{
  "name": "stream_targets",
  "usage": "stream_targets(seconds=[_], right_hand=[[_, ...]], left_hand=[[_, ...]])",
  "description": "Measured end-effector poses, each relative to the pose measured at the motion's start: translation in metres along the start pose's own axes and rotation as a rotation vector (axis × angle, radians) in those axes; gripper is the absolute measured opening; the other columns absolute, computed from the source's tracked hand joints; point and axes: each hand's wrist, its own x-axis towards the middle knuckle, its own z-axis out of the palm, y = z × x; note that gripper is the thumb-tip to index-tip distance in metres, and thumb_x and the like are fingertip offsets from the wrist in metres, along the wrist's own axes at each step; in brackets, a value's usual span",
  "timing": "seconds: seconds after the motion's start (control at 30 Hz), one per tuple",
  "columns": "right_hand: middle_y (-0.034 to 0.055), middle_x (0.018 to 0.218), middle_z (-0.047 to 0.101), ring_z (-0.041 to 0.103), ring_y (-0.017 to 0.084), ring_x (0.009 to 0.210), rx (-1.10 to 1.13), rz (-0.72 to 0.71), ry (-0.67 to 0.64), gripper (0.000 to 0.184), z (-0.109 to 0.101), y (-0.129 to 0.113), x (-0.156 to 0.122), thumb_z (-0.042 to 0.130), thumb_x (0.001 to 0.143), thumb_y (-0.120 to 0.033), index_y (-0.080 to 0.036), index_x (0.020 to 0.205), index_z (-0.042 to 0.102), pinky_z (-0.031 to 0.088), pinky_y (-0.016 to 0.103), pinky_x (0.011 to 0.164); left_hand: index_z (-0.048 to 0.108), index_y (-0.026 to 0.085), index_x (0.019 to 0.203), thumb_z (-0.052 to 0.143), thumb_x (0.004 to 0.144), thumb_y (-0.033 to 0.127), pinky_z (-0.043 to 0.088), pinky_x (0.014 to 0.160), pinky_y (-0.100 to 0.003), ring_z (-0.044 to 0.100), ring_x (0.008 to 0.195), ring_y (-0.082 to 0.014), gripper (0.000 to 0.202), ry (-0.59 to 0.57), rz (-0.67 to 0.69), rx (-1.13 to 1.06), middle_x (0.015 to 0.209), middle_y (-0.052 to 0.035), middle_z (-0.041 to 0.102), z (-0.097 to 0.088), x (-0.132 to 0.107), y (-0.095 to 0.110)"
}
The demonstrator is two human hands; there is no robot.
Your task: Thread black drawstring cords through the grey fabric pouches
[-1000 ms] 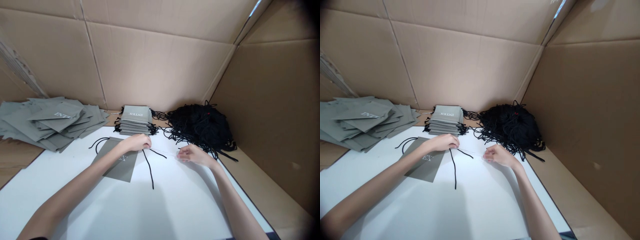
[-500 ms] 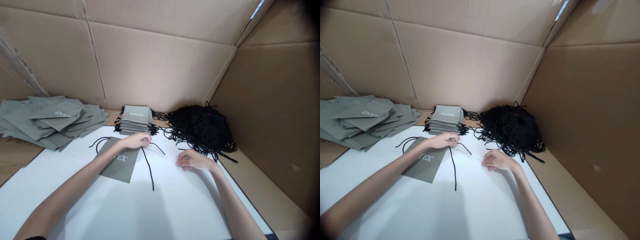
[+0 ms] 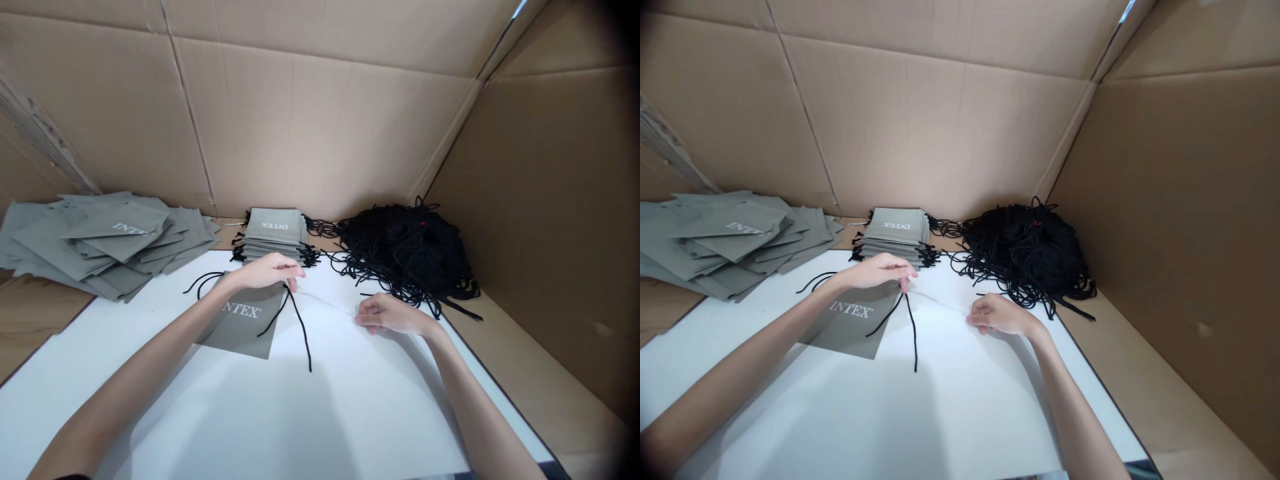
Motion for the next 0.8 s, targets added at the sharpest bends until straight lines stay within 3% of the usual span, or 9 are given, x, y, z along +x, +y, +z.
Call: stream_targets(seconds=[0.07,0.17,0.37,0.6,0.7,0.8], right_hand=[[0.0013,0.059,0.064,0.049,0.013,0.053,0.009,-0.002,0.009,0.032,0.0,-0.001,0.0,0.063,0.083,-0.044,-0.017,0.067,0.062,0.036,0.026,0.054],[0.0016,0.061,0.064,0.05,0.013,0.054,0.036,-0.006,0.015,0.029,0.001,-0.004,-0.001,0.063,0.083,-0.044,-0.016,0.072,0.064,0.037,0.025,0.054],[0.0025,0.062,0.064,0.05,0.012,0.054,0.137,-0.011,-0.053,0.032,0.011,-0.02,0.007,0.065,0.082,-0.046,-0.013,0.081,0.068,0.038,0.024,0.054],[0.0019,0.065,0.065,0.059,0.014,0.061,0.237,-0.029,-0.068,0.027,0.029,-0.05,0.044,0.071,0.074,-0.037,-0.013,0.086,0.067,0.043,0.025,0.059],[-0.0004,0.06,0.064,0.055,0.012,0.056,0.269,-0.031,-0.047,0.024,0.044,-0.062,0.066,0.074,0.069,-0.028,-0.014,0.085,0.064,0.042,0.023,0.056],[-0.0017,0.058,0.061,0.051,0.011,0.052,0.323,-0.035,0.013,0.016,0.059,-0.07,0.087,0.066,0.073,-0.023,-0.015,0.085,0.059,0.04,0.022,0.053]], left_hand=[[0.073,0.02,0.101,0.052,0.095,0.048,0.045,0.085,-0.029,0.065,0.097,-0.0221,0.034,0.065,0.004,0.062,0.103,-0.0068,0.075,0.002,-0.002,-0.008],[0.074,0.02,0.09,0.066,0.087,0.044,0.044,0.082,-0.028,0.064,0.095,-0.0224,0.026,0.098,0.024,0.122,0.104,-0.0063,0.072,0.017,-0.007,-0.026],[0.07,0.018,0.086,0.057,0.094,0.038,0.044,0.089,-0.032,0.061,0.095,-0.0225,0.026,0.287,0.043,0.126,0.096,-0.0075,0.07,0.05,-0.01,-0.048],[0.072,0.018,0.086,0.065,0.087,0.032,0.047,0.089,-0.031,0.066,0.094,-0.0211,0.016,0.364,0.047,0.05,0.097,-0.0063,0.072,0.051,-0.011,-0.046],[0.072,0.018,0.088,0.067,0.084,0.03,0.049,0.089,-0.032,0.066,0.095,-0.0214,0.013,0.388,0.035,0.032,0.099,-0.006,0.072,0.051,-0.013,-0.049],[0.072,0.018,0.089,0.068,0.083,0.027,0.05,0.089,-0.031,0.067,0.095,-0.021,0.012,0.404,0.023,0.024,0.1,-0.0058,0.073,0.053,-0.013,-0.052]])
